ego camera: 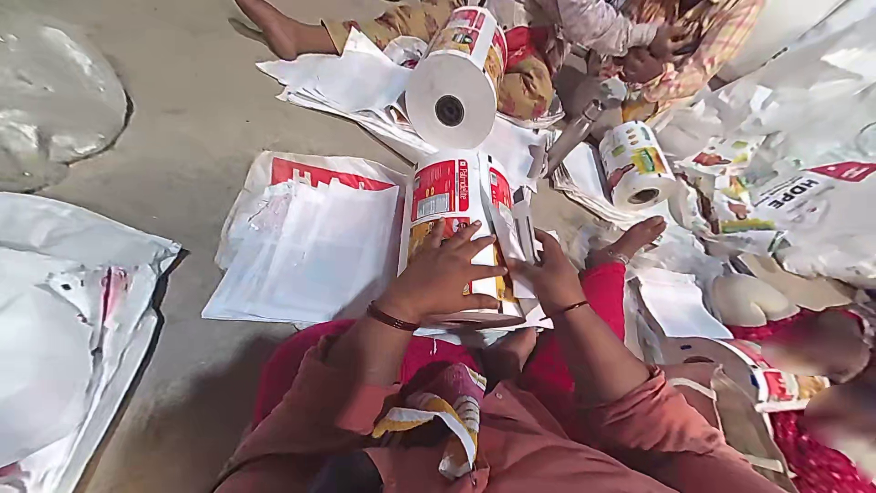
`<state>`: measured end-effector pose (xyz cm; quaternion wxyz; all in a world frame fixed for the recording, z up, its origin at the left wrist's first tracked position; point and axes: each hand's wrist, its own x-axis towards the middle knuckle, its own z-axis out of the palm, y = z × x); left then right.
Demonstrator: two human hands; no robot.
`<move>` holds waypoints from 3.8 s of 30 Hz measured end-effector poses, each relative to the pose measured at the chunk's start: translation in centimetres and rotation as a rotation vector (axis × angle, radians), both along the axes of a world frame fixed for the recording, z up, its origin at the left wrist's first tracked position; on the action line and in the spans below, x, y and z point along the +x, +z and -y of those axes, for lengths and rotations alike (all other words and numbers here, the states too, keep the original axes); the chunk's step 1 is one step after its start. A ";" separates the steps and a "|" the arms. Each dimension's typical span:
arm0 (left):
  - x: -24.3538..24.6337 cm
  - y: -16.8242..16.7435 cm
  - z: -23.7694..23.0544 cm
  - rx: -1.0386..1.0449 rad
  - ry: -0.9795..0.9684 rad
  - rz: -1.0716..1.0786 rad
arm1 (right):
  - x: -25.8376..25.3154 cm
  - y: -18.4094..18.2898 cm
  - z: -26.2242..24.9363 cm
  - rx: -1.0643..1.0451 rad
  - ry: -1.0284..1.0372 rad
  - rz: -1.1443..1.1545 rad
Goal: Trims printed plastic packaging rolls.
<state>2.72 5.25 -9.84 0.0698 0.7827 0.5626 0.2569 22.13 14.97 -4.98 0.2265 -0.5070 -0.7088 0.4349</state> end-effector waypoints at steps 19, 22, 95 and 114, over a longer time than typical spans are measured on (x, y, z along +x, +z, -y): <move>-0.2 2.3 -1.7 -0.160 0.503 0.162 | 11.8 -1.9 -8.3 -0.014 -0.298 0.040; -0.2 2.7 -2.3 -0.220 0.570 0.314 | 6.9 1.6 -7.2 -0.088 0.011 0.001; -6.5 -1.2 -1.3 -0.521 0.565 0.539 | -13.9 8.2 -8.1 0.330 0.392 1.033; -5.9 -1.0 -0.9 -0.475 0.602 0.482 | -8.6 8.9 0.2 0.307 0.547 1.115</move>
